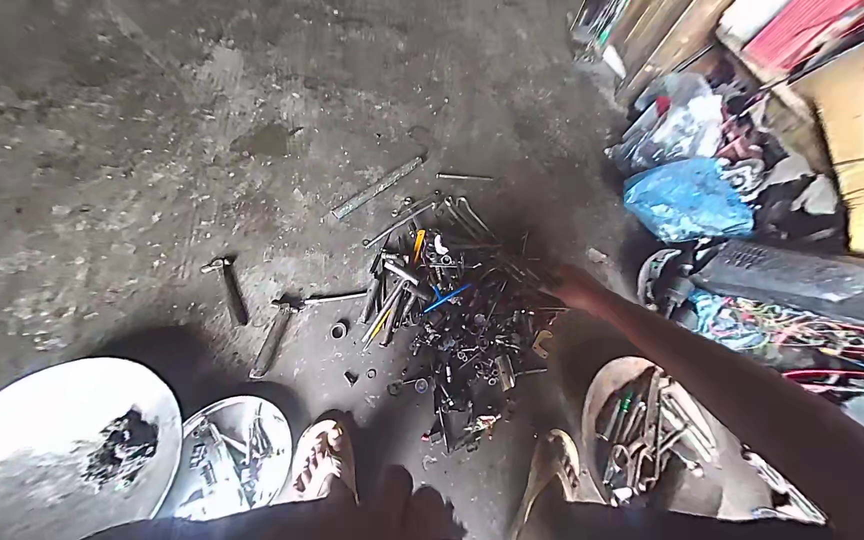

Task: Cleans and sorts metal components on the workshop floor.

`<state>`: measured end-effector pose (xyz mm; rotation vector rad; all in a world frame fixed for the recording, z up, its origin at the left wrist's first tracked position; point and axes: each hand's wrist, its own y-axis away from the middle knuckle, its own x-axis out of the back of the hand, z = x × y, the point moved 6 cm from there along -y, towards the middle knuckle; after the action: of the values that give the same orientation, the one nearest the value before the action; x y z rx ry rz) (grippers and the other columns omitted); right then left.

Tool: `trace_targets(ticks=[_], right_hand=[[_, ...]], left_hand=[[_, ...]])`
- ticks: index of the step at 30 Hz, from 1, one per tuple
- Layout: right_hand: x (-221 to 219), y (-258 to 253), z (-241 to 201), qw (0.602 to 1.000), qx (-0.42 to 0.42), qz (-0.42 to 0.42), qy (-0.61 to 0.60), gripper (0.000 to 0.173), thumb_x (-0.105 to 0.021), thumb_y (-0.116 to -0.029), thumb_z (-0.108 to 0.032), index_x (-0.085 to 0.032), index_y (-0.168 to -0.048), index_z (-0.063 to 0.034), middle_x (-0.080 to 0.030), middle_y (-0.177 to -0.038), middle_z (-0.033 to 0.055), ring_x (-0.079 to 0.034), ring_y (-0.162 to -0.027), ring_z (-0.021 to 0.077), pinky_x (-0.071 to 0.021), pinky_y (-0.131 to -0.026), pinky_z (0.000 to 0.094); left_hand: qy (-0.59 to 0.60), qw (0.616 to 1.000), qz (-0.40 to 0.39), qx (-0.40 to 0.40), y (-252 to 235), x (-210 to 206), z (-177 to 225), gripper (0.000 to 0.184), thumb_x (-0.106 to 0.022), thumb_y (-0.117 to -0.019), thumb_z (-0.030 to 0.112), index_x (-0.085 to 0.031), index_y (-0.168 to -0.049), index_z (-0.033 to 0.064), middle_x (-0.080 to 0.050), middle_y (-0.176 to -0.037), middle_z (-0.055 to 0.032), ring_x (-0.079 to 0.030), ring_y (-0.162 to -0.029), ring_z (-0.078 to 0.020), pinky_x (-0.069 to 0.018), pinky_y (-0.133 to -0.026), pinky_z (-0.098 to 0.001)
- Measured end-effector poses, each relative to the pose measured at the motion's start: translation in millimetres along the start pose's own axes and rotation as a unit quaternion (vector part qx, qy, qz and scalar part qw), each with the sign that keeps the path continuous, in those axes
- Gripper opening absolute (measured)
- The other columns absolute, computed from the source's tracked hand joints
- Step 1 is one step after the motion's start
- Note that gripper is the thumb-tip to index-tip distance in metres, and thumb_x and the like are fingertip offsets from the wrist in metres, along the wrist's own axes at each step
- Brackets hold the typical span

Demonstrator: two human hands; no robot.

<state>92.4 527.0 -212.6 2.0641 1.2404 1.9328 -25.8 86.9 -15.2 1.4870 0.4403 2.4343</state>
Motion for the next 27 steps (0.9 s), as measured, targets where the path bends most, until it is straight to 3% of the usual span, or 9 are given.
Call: trace_targets(ticks=[2, 4, 7, 9, 12, 14, 18, 23, 27], right_hand=[[24.4, 51.6, -10.2, 0.999, 0.034, 0.015, -0.013, 0.031, -0.066, -0.1013, -0.028, -0.07, -0.116, -0.0009, -0.069, -0.112, 0.0204, -0.066, -0.105, 0.0334, -0.0508, -0.095, 0.0566], [47.2, 105.2, -26.9, 0.995, 0.085, 0.055, -0.013, 0.029, -0.065, -0.1014, -0.026, -0.069, -0.12, -0.0041, -0.069, -0.114, 0.0159, -0.066, -0.106, 0.0281, -0.051, -0.097, 0.0516], [63.2, 183.5, -50.8, 0.964, 0.2, 0.173, 0.006, 0.029, -0.066, -0.0988, -0.023, -0.067, -0.119, -0.003, -0.067, -0.115, 0.0164, -0.067, -0.104, 0.0282, -0.0547, -0.094, 0.047], [70.1, 226.9, -67.8, 0.921, 0.291, 0.259, 0.029, 0.027, -0.067, -0.0972, -0.025, -0.068, -0.116, -0.0054, -0.067, -0.113, 0.0142, -0.067, -0.102, 0.0256, -0.0571, -0.09, 0.0426], [75.0, 280.6, -87.9, 0.848, 0.397, 0.347, 0.06, 0.028, -0.061, -0.1007, -0.03, -0.068, -0.116, -0.0076, -0.067, -0.117, 0.0134, -0.066, -0.109, 0.0216, -0.0556, -0.096, 0.0347], [77.2, 307.2, -97.1, 0.811, 0.444, 0.376, 0.056, 0.027, -0.06, -0.1023, -0.029, -0.068, -0.115, -0.0065, -0.066, -0.117, 0.0146, -0.065, -0.11, 0.0193, -0.0536, -0.098, 0.0296], [80.3, 338.8, -109.6, 0.769, 0.5, 0.398, 0.006, 0.024, -0.06, -0.1029, -0.027, -0.067, -0.115, -0.0071, -0.064, -0.117, 0.011, -0.062, -0.114, 0.0126, -0.0525, -0.099, 0.0237], [75.5, 351.8, -124.3, 0.746, 0.552, 0.363, -0.075, 0.021, -0.059, -0.1039, -0.026, -0.066, -0.118, -0.0111, -0.065, -0.122, 0.0078, -0.066, -0.115, 0.0173, -0.0591, -0.099, 0.0349], [65.0, 355.2, -138.0, 0.742, 0.569, 0.342, -0.095, 0.019, -0.059, -0.1043, -0.024, -0.065, -0.117, -0.011, -0.066, -0.123, 0.0073, -0.066, -0.118, 0.0183, -0.0584, -0.1, 0.0352]], left_hand=[[0.004, 0.999, -0.046, 0.009, 3.8, 14.8, -0.2, 0.032, -0.058, -0.103, 0.027, -0.058, -0.121, 0.0, -0.062, -0.105, -0.0225, -0.067, -0.075, -0.0415, -0.0551, -0.057, -0.0531], [0.023, 0.999, -0.015, 0.019, 9.4, 22.5, -3.0, 0.041, -0.062, -0.1019, 0.035, -0.059, -0.123, 0.0005, -0.063, -0.113, -0.0235, -0.068, -0.084, -0.0436, -0.0565, -0.065, -0.0571], [0.026, 0.992, 0.124, 0.012, 18.2, 29.3, -10.1, 0.041, -0.064, -0.0993, 0.04, -0.062, -0.12, 0.0043, -0.066, -0.103, -0.018, -0.07, -0.083, -0.038, -0.0584, -0.066, -0.0564], [0.025, 0.971, 0.236, 0.04, 24.6, 36.1, -18.3, 0.04, -0.061, -0.0982, 0.046, -0.063, -0.117, 0.0099, -0.067, -0.095, -0.0116, -0.07, -0.078, -0.0322, -0.0592, -0.063, -0.0547], [0.017, 0.925, 0.369, 0.09, 38.0, 55.2, -25.0, 0.047, -0.05, -0.0999, 0.054, -0.063, -0.113, 0.0102, -0.065, -0.081, -0.0085, -0.068, -0.068, -0.0301, -0.0565, -0.056, -0.0538], [0.037, 0.904, 0.41, 0.119, 46.3, 67.4, -32.1, 0.047, -0.047, -0.1008, 0.056, -0.06, -0.112, 0.013, -0.06, -0.073, -0.0029, -0.065, -0.063, -0.0234, -0.0546, -0.053, -0.0489], [0.207, 0.872, 0.427, 0.117, 49.6, 76.6, -51.8, 0.042, -0.047, -0.1016, 0.057, -0.062, -0.114, 0.0193, -0.061, -0.068, 0.003, -0.063, -0.057, -0.013, -0.055, -0.051, -0.0415], [0.476, 0.813, 0.335, 0.03, 30.1, 65.9, -46.6, 0.034, -0.047, -0.1081, 0.041, -0.067, -0.118, 0.0156, -0.072, -0.092, -0.0027, -0.07, -0.083, -0.0115, -0.0603, -0.075, -0.0348], [0.527, 0.807, 0.267, 0.015, 13.3, 54.9, -24.6, 0.038, -0.042, -0.1101, 0.039, -0.066, -0.117, 0.0108, -0.069, -0.101, -0.0032, -0.067, -0.097, -0.0094, -0.0565, -0.087, -0.0331]])
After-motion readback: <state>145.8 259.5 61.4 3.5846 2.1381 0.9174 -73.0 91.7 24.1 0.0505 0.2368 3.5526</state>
